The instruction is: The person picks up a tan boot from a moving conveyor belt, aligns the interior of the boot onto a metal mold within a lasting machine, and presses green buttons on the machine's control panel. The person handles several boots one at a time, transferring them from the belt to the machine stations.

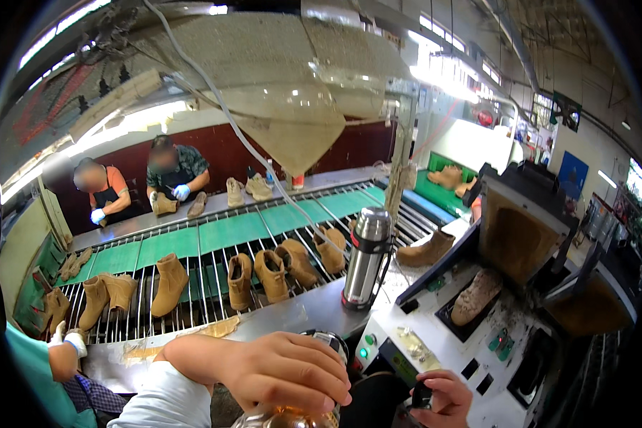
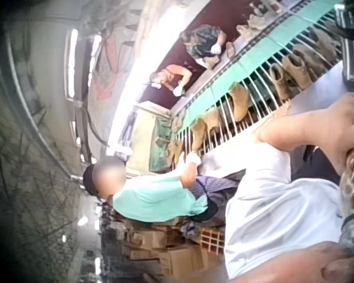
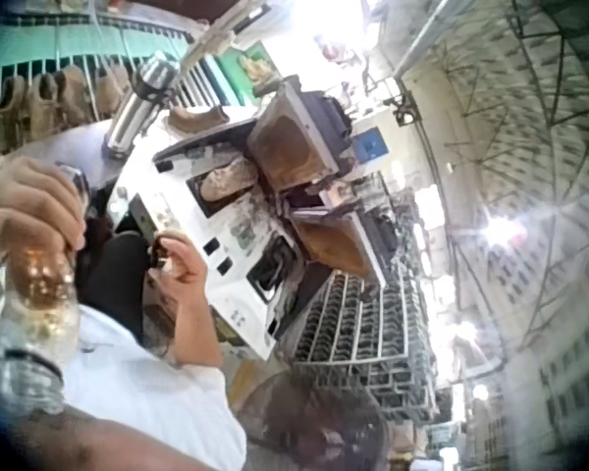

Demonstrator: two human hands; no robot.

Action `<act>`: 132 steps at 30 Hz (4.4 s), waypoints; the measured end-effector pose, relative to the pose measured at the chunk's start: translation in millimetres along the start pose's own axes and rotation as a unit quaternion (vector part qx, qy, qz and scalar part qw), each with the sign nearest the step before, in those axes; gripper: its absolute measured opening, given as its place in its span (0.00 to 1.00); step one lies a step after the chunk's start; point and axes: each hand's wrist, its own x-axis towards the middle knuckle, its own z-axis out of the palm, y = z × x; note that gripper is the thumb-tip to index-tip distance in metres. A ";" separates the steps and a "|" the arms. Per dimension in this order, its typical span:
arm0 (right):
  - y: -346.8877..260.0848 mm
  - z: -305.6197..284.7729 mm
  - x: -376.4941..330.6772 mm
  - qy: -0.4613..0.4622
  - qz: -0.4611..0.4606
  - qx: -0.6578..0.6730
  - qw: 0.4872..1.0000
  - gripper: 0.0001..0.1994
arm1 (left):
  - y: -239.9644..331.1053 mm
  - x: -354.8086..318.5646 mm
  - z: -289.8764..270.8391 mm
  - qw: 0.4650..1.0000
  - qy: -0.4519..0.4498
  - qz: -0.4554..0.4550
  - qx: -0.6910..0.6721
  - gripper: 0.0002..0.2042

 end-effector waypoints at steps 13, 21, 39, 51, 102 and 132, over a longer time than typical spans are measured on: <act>-108.7 81.7 92.3 -0.345 -0.088 -0.313 0.880 0.20 | 0.0 -90.2 16.7 0.804 -0.162 -0.484 -0.304 0.35; -77.4 68.8 111.2 -0.460 -0.027 -0.267 0.846 0.20 | -24.8 -119.6 25.0 0.727 -0.198 -0.488 -0.441 0.30; -38.1 62.2 116.2 -0.418 0.092 -0.348 0.834 0.20 | -50.2 -147.0 49.1 0.659 -0.120 -0.529 -0.521 0.30; 43.4 61.9 55.6 -0.198 0.226 -0.403 0.864 0.17 | -51.3 -154.9 53.4 0.777 -0.162 -0.605 -0.065 0.29; 200.6 -115.1 -3.4 0.414 0.104 -0.522 0.738 0.47 | -111.1 -427.4 68.0 0.595 0.244 -0.766 0.000 0.08; 179.5 211.5 -52.4 -0.256 0.195 -0.335 0.885 0.12 | -49.6 -461.4 -204.5 0.413 0.599 -0.499 0.470 0.21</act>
